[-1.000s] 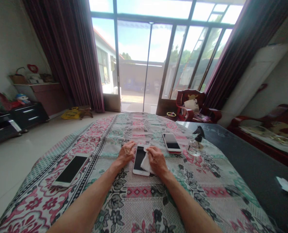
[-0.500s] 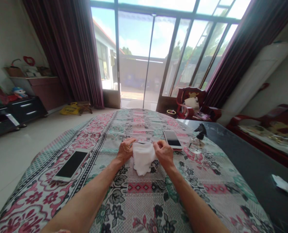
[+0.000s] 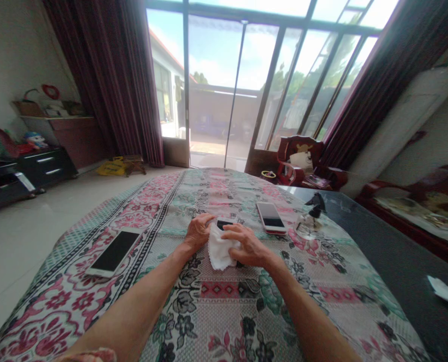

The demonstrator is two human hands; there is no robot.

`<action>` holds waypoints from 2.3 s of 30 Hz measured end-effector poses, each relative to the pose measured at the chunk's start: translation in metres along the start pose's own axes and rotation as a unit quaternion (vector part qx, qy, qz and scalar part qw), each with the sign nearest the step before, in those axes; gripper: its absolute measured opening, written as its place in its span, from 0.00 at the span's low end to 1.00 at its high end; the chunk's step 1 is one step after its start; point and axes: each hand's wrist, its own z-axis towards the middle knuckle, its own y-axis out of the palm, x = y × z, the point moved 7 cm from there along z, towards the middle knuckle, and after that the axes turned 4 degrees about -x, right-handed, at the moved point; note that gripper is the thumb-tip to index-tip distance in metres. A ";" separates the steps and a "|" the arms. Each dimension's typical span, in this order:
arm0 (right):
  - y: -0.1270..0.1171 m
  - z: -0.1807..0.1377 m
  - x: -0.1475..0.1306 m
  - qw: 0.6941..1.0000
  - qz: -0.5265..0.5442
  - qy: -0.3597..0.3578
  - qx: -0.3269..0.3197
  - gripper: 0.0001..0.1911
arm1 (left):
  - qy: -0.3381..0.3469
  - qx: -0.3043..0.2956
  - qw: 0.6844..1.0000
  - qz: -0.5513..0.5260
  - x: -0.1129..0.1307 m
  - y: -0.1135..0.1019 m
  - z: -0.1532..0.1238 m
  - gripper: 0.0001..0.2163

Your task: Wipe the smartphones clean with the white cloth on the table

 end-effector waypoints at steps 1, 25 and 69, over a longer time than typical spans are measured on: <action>0.002 0.000 0.001 1.000 -0.006 0.003 -0.005 0.23 | 0.001 0.006 1.000 -0.004 0.001 -0.001 0.000 0.15; 0.002 0.004 -0.010 0.973 -0.065 0.137 0.171 0.16 | 0.024 0.000 0.999 0.039 0.000 0.006 0.002 0.15; -0.005 0.007 0.007 0.976 -0.107 0.098 0.165 0.16 | 0.014 -0.099 0.995 0.000 -0.005 0.008 0.009 0.09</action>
